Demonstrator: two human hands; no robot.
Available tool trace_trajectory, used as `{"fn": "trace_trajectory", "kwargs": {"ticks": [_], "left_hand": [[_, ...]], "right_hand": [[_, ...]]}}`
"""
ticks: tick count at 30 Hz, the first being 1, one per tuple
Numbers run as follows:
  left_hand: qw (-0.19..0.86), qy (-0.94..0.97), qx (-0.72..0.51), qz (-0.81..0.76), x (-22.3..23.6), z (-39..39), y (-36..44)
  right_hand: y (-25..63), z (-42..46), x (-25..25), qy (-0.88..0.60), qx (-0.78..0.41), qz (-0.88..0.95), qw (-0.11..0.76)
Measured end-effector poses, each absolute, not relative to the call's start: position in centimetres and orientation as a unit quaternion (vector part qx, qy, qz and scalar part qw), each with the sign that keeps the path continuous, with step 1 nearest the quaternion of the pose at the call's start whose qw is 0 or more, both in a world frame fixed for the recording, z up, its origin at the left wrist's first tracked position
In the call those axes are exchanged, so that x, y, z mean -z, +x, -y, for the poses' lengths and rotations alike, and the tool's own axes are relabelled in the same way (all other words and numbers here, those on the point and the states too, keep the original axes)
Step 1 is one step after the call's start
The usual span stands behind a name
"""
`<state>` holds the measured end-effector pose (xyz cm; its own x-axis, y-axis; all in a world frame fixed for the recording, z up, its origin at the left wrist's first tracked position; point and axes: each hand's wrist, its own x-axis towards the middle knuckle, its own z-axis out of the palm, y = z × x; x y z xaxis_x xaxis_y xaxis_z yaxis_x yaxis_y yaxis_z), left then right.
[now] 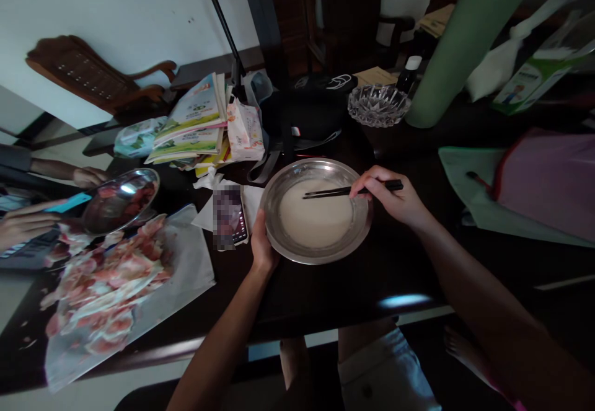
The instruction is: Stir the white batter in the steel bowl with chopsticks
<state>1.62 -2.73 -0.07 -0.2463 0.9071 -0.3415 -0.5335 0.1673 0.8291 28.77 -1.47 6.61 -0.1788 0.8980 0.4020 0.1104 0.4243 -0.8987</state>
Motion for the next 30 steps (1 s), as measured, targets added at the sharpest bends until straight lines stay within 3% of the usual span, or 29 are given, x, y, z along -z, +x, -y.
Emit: {"fn": "trace_trajectory", "kwargs": {"ticks": [6,11,14,20,25,30], "left_hand": [[0.582,0.197,-0.622,-0.485,-0.3,2.7,1.8],[0.582,0.180,-0.620,-0.494,-0.4,2.7,1.9],[0.586,0.176,-0.619,-0.492,-0.2,2.6,1.8],[0.589,0.184,-0.620,-0.485,0.2,2.6,1.6],[0.590,0.172,-0.622,-0.485,0.0,2.7,1.7],[0.595,0.178,-0.620,-0.480,-0.4,2.7,1.8]], "right_hand": [[30.6,1.0,-7.3,-0.410,-0.309,0.559,0.651],[31.7,0.2,-7.4,-0.354,-0.360,0.526,0.684],[31.1,0.2,-7.3,-0.313,-0.422,0.529,0.666],[29.4,1.0,-6.2,-0.320,-0.500,0.588,0.549],[29.0,1.1,-5.9,-0.347,-0.446,0.648,0.510],[29.6,1.1,-6.6,-0.389,-0.364,0.641,0.553]]}}
